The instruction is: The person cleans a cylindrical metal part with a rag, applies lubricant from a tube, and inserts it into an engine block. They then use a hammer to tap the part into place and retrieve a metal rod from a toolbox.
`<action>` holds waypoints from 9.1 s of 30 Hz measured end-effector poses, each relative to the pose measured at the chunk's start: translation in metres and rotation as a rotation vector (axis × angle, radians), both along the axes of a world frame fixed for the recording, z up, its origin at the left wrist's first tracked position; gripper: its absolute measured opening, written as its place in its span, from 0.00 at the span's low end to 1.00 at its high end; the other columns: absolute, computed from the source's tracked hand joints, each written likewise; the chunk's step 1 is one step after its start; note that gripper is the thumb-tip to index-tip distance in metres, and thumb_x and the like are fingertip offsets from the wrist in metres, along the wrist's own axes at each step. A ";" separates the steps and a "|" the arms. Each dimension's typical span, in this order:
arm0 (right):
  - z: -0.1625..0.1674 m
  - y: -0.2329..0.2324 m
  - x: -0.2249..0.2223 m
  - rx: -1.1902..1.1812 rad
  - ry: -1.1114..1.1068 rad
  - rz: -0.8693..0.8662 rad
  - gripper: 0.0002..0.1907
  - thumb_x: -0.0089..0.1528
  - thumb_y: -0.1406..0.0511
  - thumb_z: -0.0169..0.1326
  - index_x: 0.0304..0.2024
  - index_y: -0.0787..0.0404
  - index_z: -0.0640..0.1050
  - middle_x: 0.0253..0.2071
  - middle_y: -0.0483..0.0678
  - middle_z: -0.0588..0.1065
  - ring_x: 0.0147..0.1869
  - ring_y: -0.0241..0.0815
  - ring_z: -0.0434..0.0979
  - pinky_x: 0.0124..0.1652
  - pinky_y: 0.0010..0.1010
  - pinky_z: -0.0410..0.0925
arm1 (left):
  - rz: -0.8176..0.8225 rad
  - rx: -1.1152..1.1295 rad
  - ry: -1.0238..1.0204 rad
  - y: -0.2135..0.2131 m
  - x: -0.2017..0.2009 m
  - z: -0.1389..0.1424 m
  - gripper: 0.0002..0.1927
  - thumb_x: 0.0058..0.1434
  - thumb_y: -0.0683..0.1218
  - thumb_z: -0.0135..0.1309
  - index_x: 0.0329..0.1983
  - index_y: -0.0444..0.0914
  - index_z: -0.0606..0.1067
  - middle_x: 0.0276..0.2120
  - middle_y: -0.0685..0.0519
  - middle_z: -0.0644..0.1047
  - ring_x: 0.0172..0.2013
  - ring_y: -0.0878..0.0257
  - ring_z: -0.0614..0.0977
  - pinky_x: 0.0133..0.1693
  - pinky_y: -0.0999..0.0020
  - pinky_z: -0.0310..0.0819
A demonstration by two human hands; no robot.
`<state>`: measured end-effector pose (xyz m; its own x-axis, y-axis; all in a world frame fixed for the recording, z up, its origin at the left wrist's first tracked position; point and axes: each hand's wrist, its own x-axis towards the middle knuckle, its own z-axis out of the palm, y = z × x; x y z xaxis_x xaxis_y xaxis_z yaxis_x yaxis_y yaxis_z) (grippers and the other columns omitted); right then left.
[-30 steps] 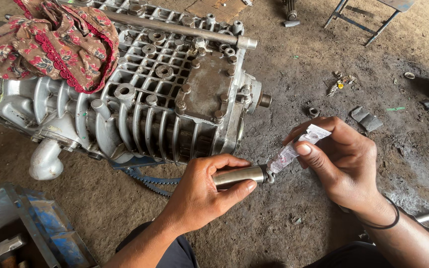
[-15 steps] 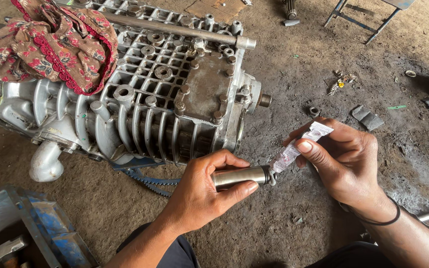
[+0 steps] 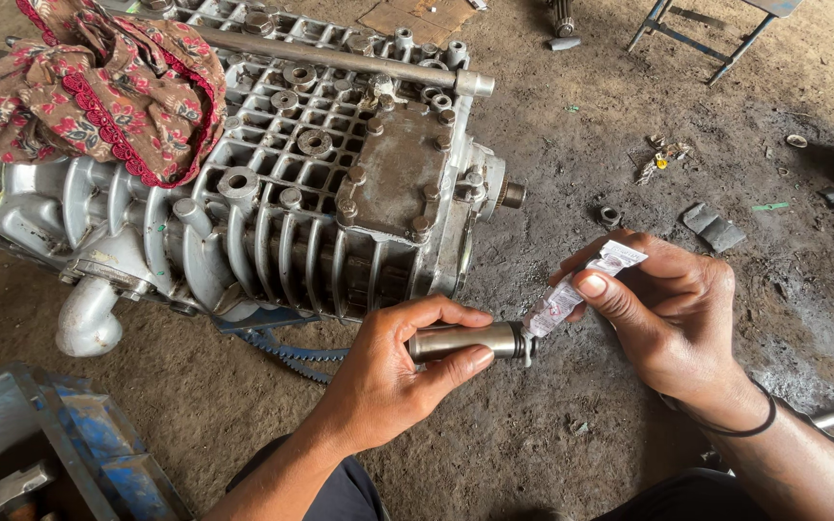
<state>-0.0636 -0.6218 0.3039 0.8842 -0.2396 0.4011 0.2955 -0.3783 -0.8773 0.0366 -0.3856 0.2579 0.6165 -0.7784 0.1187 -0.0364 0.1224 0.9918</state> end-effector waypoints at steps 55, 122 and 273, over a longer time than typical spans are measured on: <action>0.003 -0.002 0.001 0.016 -0.047 -0.018 0.07 0.67 0.71 0.57 0.44 0.71 0.81 0.40 0.51 0.82 0.41 0.35 0.81 0.41 0.26 0.75 | 0.041 -0.092 -0.235 0.002 -0.003 0.006 0.14 0.58 0.35 0.63 0.45 0.42 0.83 0.51 0.53 0.81 0.52 0.63 0.85 0.53 0.66 0.80; 0.009 0.009 -0.009 -0.246 -0.250 -0.108 0.02 0.69 0.74 0.58 0.43 0.70 0.79 0.38 0.54 0.81 0.40 0.36 0.81 0.41 0.23 0.74 | 0.185 -0.122 -0.564 0.004 -0.004 0.010 0.08 0.58 0.37 0.65 0.40 0.41 0.84 0.48 0.57 0.84 0.46 0.66 0.81 0.50 0.70 0.79; -0.001 0.018 -0.004 -0.311 -0.529 -0.152 0.09 0.75 0.68 0.56 0.51 0.69 0.73 0.42 0.56 0.78 0.46 0.43 0.83 0.45 0.28 0.76 | 0.270 -0.192 -0.933 0.009 -0.008 0.007 0.11 0.61 0.40 0.68 0.46 0.41 0.82 0.55 0.57 0.81 0.49 0.64 0.80 0.49 0.71 0.76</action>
<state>-0.0673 -0.6038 0.3033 0.5121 -0.1492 0.8459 0.5820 -0.6640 -0.4694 0.0290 -0.3765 0.2646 0.3656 -0.5423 0.7565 -0.8433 0.1509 0.5158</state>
